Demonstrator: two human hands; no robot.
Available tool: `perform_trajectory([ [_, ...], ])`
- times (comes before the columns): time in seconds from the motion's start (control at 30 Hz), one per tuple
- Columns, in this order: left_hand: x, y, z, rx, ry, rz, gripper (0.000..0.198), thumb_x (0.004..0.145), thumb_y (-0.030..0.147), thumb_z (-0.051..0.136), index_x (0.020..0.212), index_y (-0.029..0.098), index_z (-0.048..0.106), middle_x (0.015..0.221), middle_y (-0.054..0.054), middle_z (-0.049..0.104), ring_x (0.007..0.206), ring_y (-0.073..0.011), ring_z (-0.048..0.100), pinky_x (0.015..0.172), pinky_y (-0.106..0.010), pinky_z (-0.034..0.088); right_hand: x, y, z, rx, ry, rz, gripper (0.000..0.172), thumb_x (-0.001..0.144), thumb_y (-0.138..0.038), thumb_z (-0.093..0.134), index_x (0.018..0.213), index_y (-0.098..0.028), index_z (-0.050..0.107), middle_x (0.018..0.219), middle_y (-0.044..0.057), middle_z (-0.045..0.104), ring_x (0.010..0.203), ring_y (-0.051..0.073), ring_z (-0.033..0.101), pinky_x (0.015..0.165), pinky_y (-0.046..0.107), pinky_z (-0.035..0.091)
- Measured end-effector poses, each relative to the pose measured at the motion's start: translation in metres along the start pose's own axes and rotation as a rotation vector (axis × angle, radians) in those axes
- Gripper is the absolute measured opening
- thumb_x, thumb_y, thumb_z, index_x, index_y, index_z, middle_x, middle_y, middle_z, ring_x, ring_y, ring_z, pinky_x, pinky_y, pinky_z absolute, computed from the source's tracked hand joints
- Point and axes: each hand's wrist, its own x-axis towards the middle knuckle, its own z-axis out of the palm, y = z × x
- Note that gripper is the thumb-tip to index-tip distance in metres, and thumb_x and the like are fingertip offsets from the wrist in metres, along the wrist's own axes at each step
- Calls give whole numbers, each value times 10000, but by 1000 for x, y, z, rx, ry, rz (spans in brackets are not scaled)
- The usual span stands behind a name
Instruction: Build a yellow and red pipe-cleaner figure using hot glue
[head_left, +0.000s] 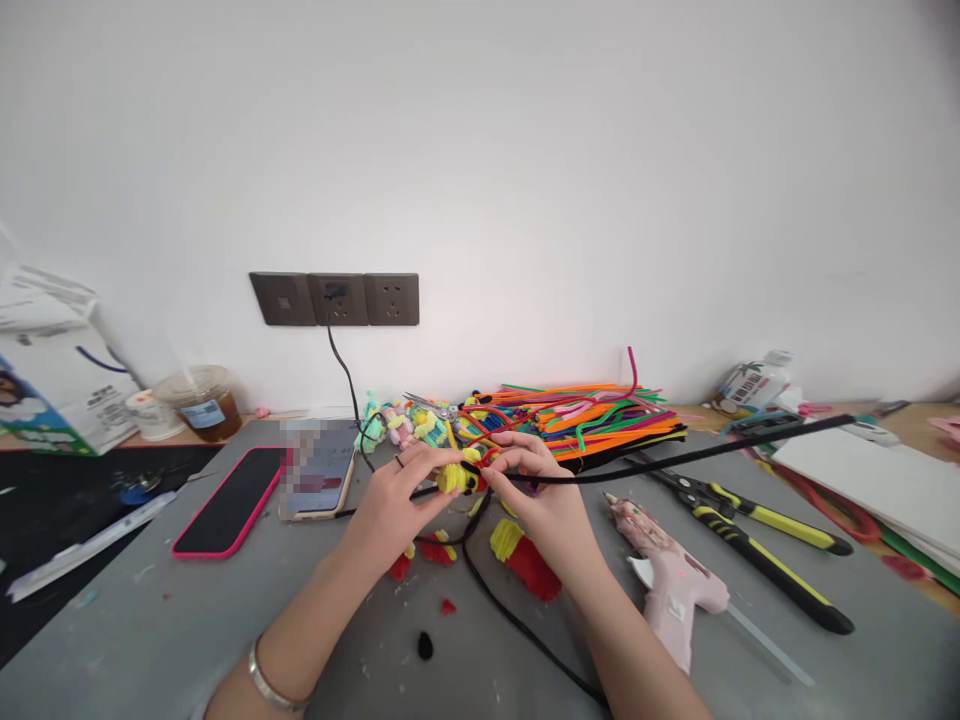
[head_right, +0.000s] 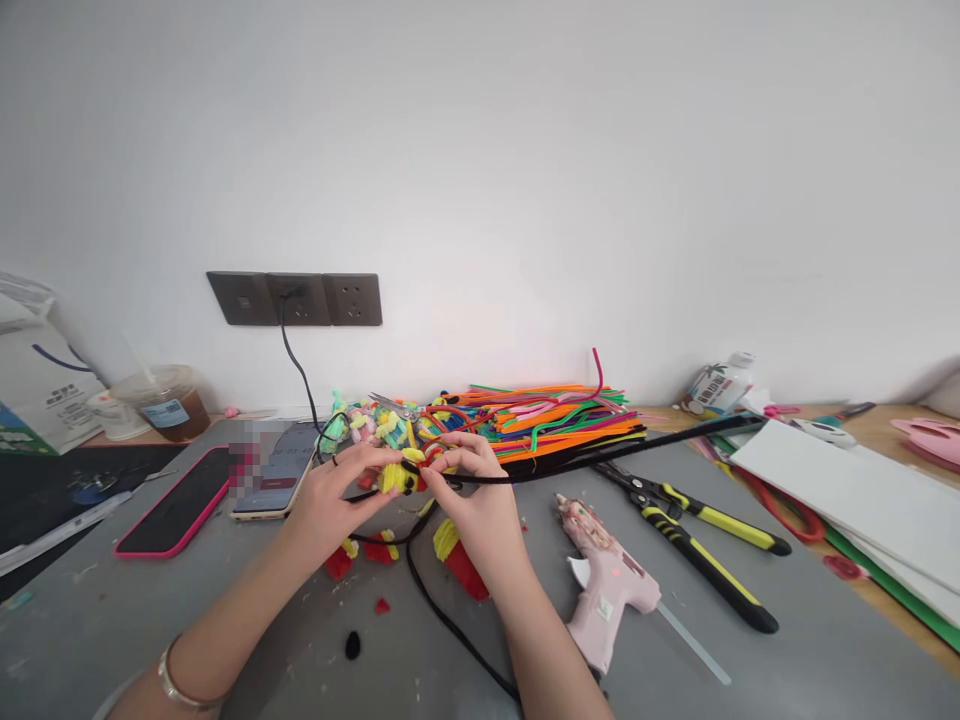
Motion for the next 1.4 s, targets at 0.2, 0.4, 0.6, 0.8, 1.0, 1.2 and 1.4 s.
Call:
perform_trajectory([
  [0.2,0,-1,1,-48,5,-23,210,882,121,683,1072,210,684,933,-35,721,819,-140,726,859,-263,600,0,0,0,13,7,-27,155,761,-338,760,666,-228,706,1039,111,668,1125,325,626,970,465,456],
  [0.4,1,2,3,-180,25,-172,194,835,123,714,1008,211,717,924,-32,736,805,-149,728,749,-230,624,0,2,0,52,44,-110,150,831,-369,734,763,-235,738,1068,113,695,1105,313,631,965,478,462],
  [0.6,-1,7,6,-394,54,-369,195,797,153,738,981,216,749,972,-43,723,908,-173,735,780,-237,641,-3,0,1,118,5,-178,190,945,-388,629,881,-250,743,1153,104,696,1175,283,600,1008,463,443],
  [0.8,-3,13,10,-546,27,-459,211,772,176,763,977,228,758,985,-29,714,922,-168,725,834,-253,630,-5,-8,1,147,15,-229,320,996,-428,538,809,-247,723,1124,88,677,1179,254,601,1003,402,457],
  [1.0,-3,16,11,-524,-10,-454,214,752,182,782,960,225,765,962,-24,745,875,-154,711,846,-251,617,-5,-11,1,153,-13,-239,410,1021,-456,468,734,-232,658,1167,85,675,1145,242,615,990,376,461],
  [1.2,-2,19,9,-523,-50,-425,205,763,193,774,967,211,765,962,-44,755,872,-172,711,819,-277,626,-5,-14,0,161,-49,-209,475,1007,-531,450,679,-228,612,1126,87,677,1142,266,610,978,396,459],
  [1.4,-1,23,9,-561,-55,-417,222,766,168,764,983,215,764,960,-45,753,891,-175,717,790,-264,630,-5,-18,-1,158,-61,-195,487,995,-541,467,636,-230,578,1048,91,670,1078,271,630,923,409,475],
])
